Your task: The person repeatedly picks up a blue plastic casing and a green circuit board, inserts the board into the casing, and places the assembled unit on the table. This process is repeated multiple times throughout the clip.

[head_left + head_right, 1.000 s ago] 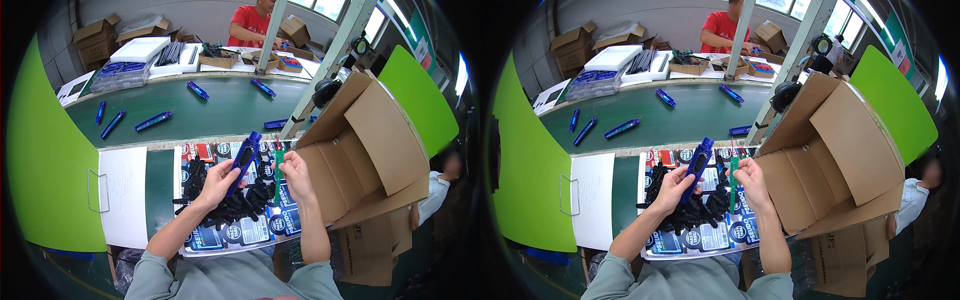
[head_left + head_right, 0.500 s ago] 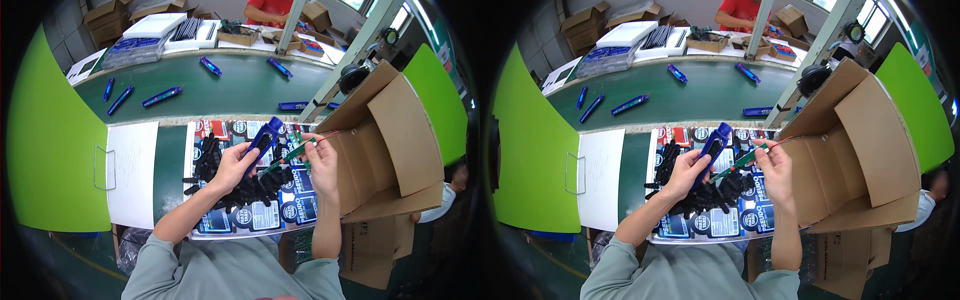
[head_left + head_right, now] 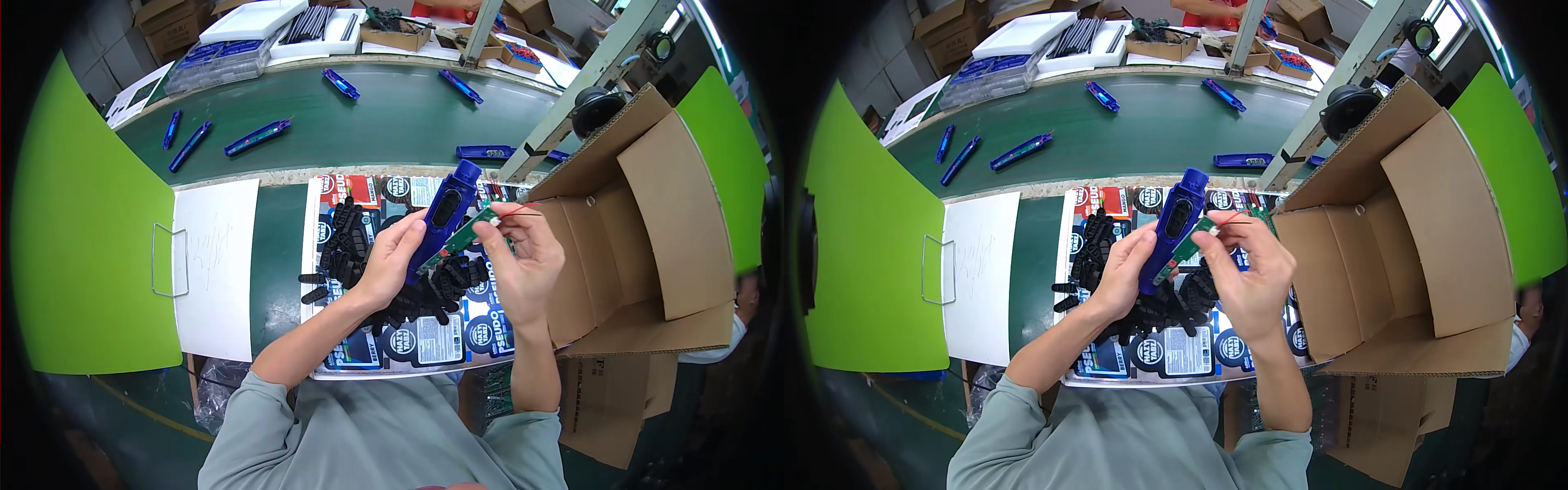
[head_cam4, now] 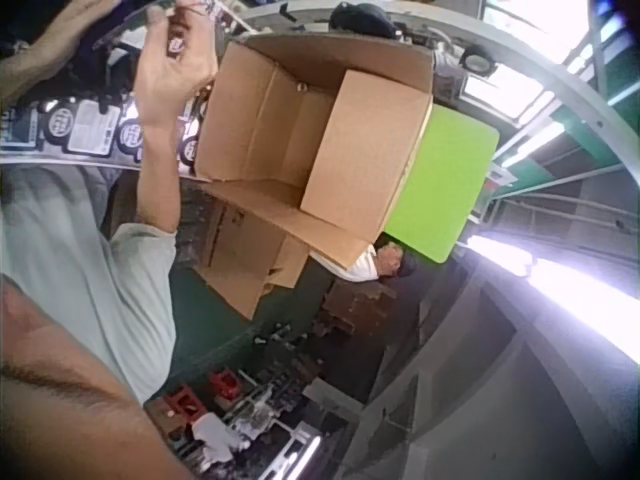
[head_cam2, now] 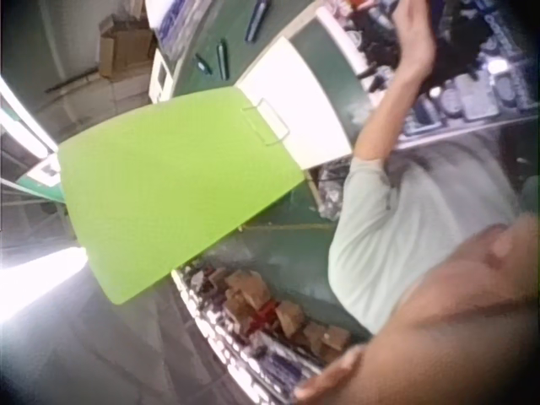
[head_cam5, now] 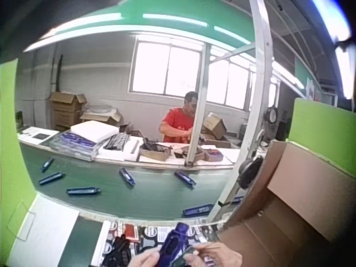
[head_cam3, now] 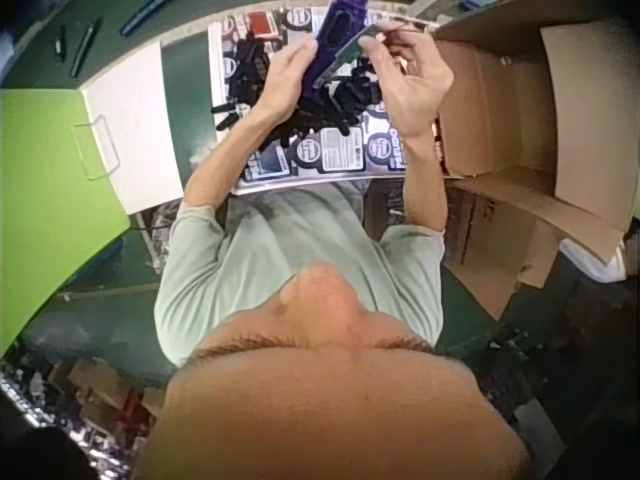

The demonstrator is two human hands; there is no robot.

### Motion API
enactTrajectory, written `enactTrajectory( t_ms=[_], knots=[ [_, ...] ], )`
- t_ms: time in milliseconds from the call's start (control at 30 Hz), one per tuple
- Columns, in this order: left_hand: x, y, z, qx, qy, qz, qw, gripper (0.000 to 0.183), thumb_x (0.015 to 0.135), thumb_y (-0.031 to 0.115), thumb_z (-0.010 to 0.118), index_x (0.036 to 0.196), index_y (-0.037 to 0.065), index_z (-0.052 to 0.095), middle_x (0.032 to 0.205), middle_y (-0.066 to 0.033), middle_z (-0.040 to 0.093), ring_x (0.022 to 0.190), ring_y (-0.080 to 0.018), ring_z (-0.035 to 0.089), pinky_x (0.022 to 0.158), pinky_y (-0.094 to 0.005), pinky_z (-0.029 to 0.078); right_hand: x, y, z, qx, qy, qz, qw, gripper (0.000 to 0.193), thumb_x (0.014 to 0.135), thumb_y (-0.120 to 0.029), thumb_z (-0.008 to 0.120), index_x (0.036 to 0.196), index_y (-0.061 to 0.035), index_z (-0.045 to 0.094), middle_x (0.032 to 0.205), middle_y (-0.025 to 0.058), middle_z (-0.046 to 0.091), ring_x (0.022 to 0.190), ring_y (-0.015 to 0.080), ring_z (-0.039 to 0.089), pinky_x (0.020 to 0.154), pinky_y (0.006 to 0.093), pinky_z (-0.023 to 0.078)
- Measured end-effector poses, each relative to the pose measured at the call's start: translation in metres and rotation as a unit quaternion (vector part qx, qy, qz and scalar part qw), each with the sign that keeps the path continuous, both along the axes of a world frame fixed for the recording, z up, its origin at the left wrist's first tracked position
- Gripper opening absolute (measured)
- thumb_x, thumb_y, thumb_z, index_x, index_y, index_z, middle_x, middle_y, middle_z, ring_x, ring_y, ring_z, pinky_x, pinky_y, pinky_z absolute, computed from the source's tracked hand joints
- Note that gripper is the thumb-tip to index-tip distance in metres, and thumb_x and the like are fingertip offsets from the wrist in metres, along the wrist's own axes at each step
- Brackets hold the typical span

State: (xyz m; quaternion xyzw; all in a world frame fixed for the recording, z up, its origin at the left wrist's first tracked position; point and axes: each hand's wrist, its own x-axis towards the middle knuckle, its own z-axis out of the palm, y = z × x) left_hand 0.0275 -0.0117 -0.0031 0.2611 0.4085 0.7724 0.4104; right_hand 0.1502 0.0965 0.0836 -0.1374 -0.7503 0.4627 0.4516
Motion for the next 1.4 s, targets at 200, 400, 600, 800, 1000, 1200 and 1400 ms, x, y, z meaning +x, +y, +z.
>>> enactTrajectory(
  t_ms=[200, 400, 600, 800, 1000, 1200, 1400],
  knots=[
    [-0.002, -0.004, 0.0, -0.001, 0.025, -0.02, 0.999, 0.046, 0.109, 0.033, 0.046, 0.143, 0.002, 0.052, 0.105, -0.0067, 0.068, 0.08, -0.0121, 0.066, 0.074, -0.0269, 0.055, -0.011, 0.001, -0.013, 0.047, -0.028, 0.007, 0.999, 0.023, 0.084, 0.003, 0.078, 0.105, 0.004, 0.07, 0.089, 0.0089, 0.071, 0.07, 0.0107, 0.066, 0.064, 0.0252, 0.053],
    [-0.003, -0.005, 0.003, -0.007, 0.021, -0.023, 0.999, 0.047, 0.109, 0.034, 0.046, 0.143, 0.003, 0.052, 0.107, -0.0076, 0.068, 0.08, -0.0123, 0.066, 0.074, -0.0267, 0.055, -0.013, 0.0, -0.017, 0.042, -0.037, 0.017, 0.998, 0.021, 0.085, 0.003, 0.076, 0.105, 0.0036, 0.07, 0.087, 0.0089, 0.071, 0.071, 0.0123, 0.07, 0.063, 0.0266, 0.054],
    [-0.005, -0.003, 0.001, 0.004, 0.032, -0.042, 0.999, 0.049, 0.108, 0.037, 0.048, 0.144, 0.003, 0.052, 0.109, -0.0071, 0.068, 0.082, -0.0123, 0.067, 0.075, -0.0267, 0.055, -0.011, 0.008, -0.009, 0.017, -0.048, 0.05, 0.997, 0.02, 0.085, 0.002, 0.076, 0.105, 0.004, 0.07, 0.089, 0.0099, 0.071, 0.071, 0.0124, 0.068, 0.062, 0.0266, 0.055],
    [0.001, 0.001, -0.002, 0.003, 0.024, -0.061, 0.998, 0.047, 0.107, 0.034, 0.05, 0.142, 0.003, 0.053, 0.11, -0.0059, 0.068, 0.084, -0.012, 0.067, 0.076, -0.027, 0.056, -0.009, 0.004, 0.0, 0.239, -0.11, -0.05, 0.963, 0.021, 0.084, -0.002, 0.077, 0.104, 0.0008, 0.071, 0.088, 0.0089, 0.068, 0.073, 0.0196, 0.064, 0.066, 0.0341, 0.052],
    [0.009, 0.003, 0.002, 0.006, 0.034, -0.052, 0.998, 0.042, 0.107, 0.026, 0.053, 0.141, 0.002, 0.053, 0.106, -0.0045, 0.067, 0.083, -0.0105, 0.065, 0.076, -0.0264, 0.054, -0.012, 0.01, -0.025, 0.237, -0.074, -0.13, 0.96, 0.045, 0.079, -0.002, 0.081, 0.121, -0.0027, 0.063, 0.099, 0.0104, 0.05, 0.082, 0.0208, 0.056, 0.067, 0.0347, 0.048],
    [0.015, 0.006, -0.001, -0.019, 0.074, -0.023, 0.997, 0.039, 0.106, 0.015, 0.052, 0.142, 0.001, 0.053, 0.101, -0.0033, 0.065, 0.078, -0.0075, 0.061, 0.071, -0.0241, 0.051, -0.019, 0.007, -0.025, -0.004, -0.064, -0.095, 0.993, 0.054, 0.081, -0.002, 0.08, 0.129, 0.0015, 0.053, 0.1, 0.0071, 0.056, 0.079, 0.0103, 0.056, 0.065, 0.0259, 0.046],
    [0.011, 0.006, -0.001, -0.042, 0.115, -0.009, 0.992, 0.038, 0.106, 0.012, 0.05, 0.142, 0.001, 0.053, 0.1, -0.0022, 0.064, 0.077, -0.0069, 0.061, 0.07, -0.0233, 0.051, -0.025, 0.016, -0.033, -0.043, -0.083, -0.061, 0.994, 0.055, 0.083, -0.006, 0.08, 0.129, 0.0047, 0.053, 0.09, 0.0058, 0.063, 0.074, 0.0091, 0.058, 0.063, 0.0252, 0.047]
  ],
)
